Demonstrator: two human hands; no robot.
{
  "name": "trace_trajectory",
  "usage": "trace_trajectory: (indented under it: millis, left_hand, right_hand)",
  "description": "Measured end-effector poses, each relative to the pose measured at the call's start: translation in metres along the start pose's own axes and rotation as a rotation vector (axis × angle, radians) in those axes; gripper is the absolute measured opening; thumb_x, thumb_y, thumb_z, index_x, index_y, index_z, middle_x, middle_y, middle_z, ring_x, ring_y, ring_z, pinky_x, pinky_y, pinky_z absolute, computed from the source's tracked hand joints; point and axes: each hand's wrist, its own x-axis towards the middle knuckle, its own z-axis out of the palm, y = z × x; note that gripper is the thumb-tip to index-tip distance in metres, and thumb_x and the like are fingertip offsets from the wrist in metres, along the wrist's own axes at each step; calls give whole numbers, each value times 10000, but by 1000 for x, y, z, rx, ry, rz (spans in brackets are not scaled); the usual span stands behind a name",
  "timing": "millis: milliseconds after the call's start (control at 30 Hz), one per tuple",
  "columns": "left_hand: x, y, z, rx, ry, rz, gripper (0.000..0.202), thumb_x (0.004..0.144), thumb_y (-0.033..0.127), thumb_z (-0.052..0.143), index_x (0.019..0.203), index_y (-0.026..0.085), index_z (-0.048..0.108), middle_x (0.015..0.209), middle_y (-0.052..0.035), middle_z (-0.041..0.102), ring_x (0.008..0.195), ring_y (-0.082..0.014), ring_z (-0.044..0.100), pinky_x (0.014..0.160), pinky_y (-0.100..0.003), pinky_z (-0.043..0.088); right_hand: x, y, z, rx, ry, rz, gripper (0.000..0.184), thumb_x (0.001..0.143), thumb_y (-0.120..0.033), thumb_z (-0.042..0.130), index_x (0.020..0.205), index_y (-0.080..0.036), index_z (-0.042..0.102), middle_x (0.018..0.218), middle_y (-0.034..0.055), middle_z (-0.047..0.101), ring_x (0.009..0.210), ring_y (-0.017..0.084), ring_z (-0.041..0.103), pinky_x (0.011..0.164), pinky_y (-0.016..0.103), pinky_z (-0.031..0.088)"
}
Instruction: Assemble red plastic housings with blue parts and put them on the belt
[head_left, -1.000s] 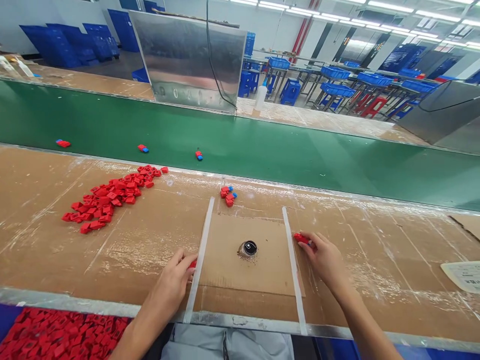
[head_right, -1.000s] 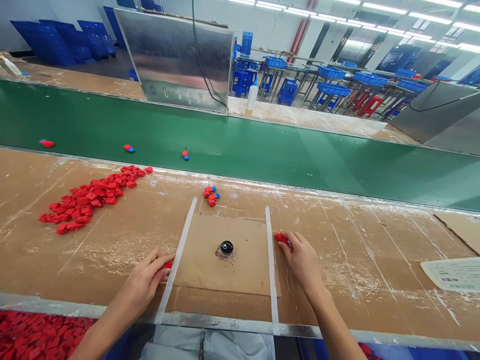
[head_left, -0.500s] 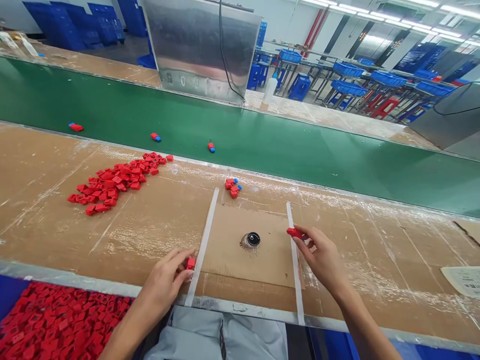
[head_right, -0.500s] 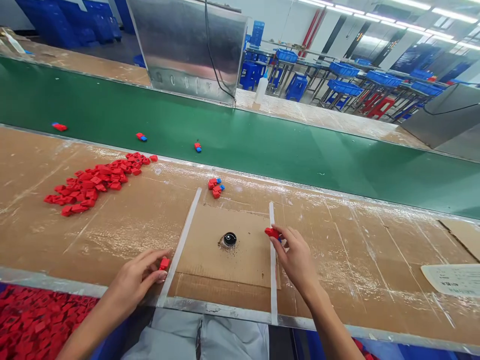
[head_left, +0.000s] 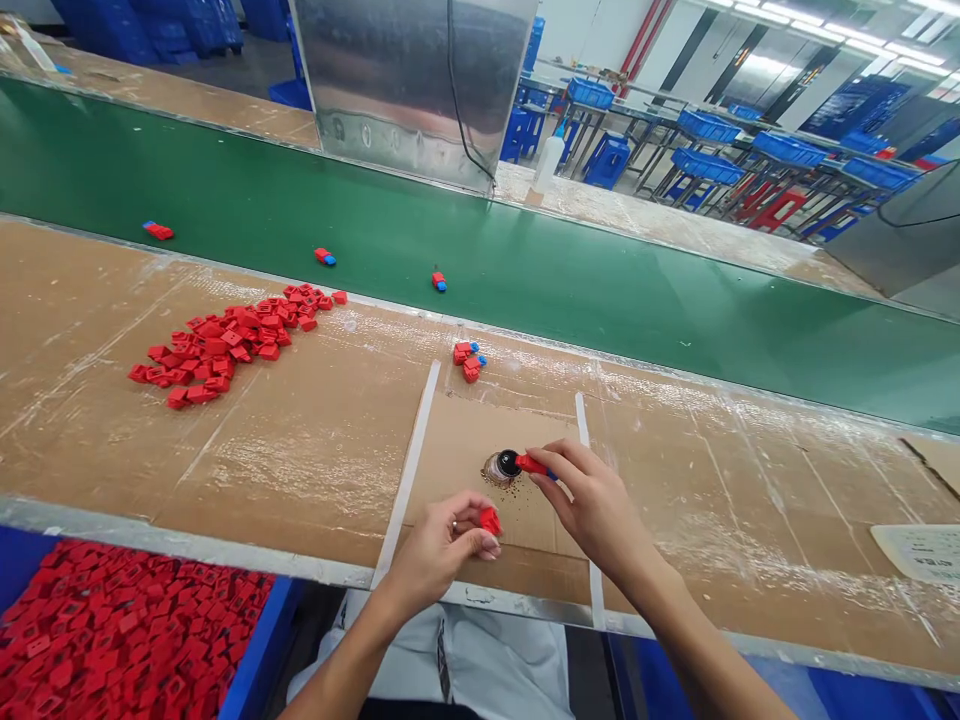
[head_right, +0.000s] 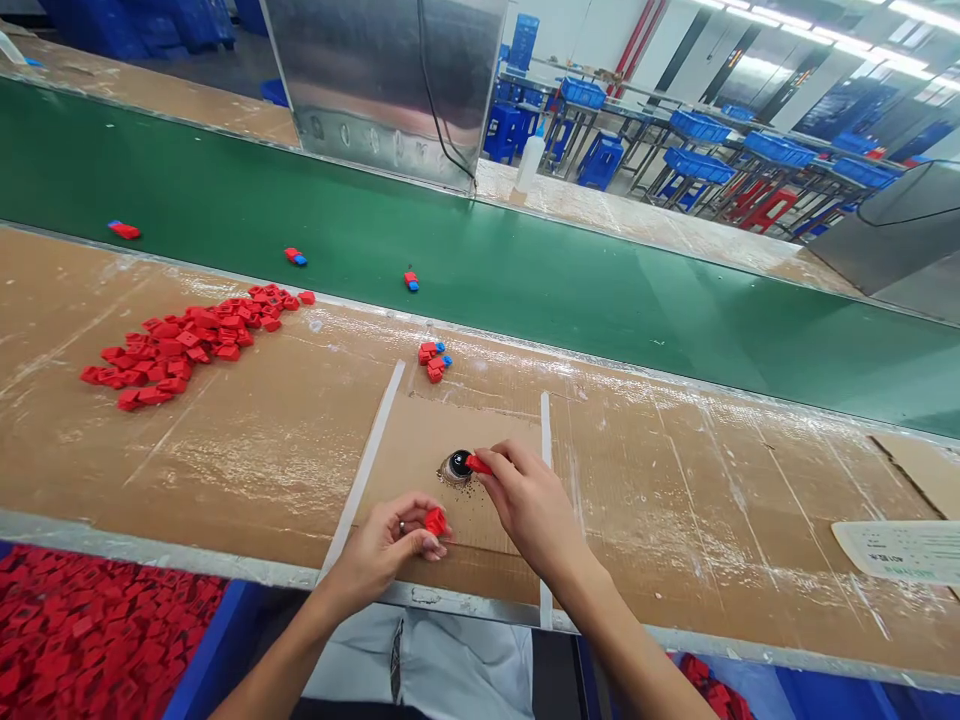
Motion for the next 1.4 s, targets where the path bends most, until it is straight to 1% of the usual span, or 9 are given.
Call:
trace_trajectory:
  millis: [233, 333, 433, 533, 633, 767, 933, 1133, 1400]
  left_hand:
    - [1, 3, -4, -98, -34, 19, 211, 824, 259, 700, 987, 164, 605, 958, -72, 715, 711, -127, 670, 683, -253, 527]
    - [-1, 5, -3, -91, -22, 29, 213, 805, 253, 721, 973, 151, 638, 913, -58, 694, 749, -135, 640, 708, -262, 524]
    - [-3, 5, -2, -92, 22, 59, 230, 777, 271, 749, 949, 146, 661, 808, -19, 640, 710, -121, 583, 643, -228, 495]
    - [-3, 4, -2, -101, 53, 48, 248, 753, 278, 770, 931, 142, 664, 755, 0, 604, 661, -106, 536, 575, -204, 451]
    - [-2, 1, -2, -119, 64, 16, 256, 737, 261, 781, 930, 145, 659, 759, 2, 603, 665, -107, 539, 581, -206, 449]
    - [0, -2, -1, -139, 49, -2, 263, 743, 256, 776, 952, 147, 659, 769, 2, 603, 677, -105, 545, 609, -212, 455]
    - [-1, -1, -1, -118, 39, -3, 262, 752, 275, 770, 952, 144, 662, 733, 8, 591, 656, -107, 544, 604, -218, 447]
    - [-1, -4, -2, -59, 16, 9, 263, 790, 278, 734, 1003, 148, 652, 716, 24, 560, 628, -98, 515, 585, -211, 436]
    - [-2, 4, -3, -50, -41, -29, 273, 792, 319, 737, 976, 140, 647, 692, 33, 544, 607, -90, 501, 578, -208, 426]
  right_hand:
    - [-1, -2, 5, -30, -65, -4, 230, 1015, -240, 440, 1138, -177, 623, 995, 100, 614, 865, 224, 609, 742, 339, 502]
    - [0, -4, 6, -72, -91, 1, 233, 1021, -246, 426, 1140, -185, 617, 997, 99, 612, 869, 231, 607, 735, 338, 493]
    - [1, -6, 5, -97, -92, -6, 232, 1025, -251, 415, 1136, -191, 610, 992, 96, 612, 856, 228, 605, 726, 334, 487]
    - [4, -8, 1, -86, -37, -13, 224, 1022, -258, 424, 1142, -181, 598, 991, 97, 618, 859, 224, 608, 728, 334, 493]
    - [7, -8, -3, -73, 14, 7, 229, 1017, -284, 437, 1150, -192, 600, 996, 99, 631, 876, 227, 618, 740, 342, 499]
    - [6, -13, -8, 22, 35, 44, 224, 1008, -293, 456, 1144, -206, 610, 1014, 93, 638, 889, 221, 626, 754, 342, 510]
    - [-7, -31, -10, 185, 51, 96, 194, 991, -270, 505, 1144, -221, 612, 1016, 90, 635, 834, 200, 617, 715, 313, 520]
    - [-26, -40, 2, 297, -8, 120, 210, 983, -225, 523, 1178, -214, 602, 1029, 85, 634, 919, 203, 622, 775, 305, 519]
    - [-31, -40, 12, 340, -49, 136, 207, 991, -253, 513, 1169, -213, 612, 1023, 96, 633, 893, 203, 622, 742, 302, 529]
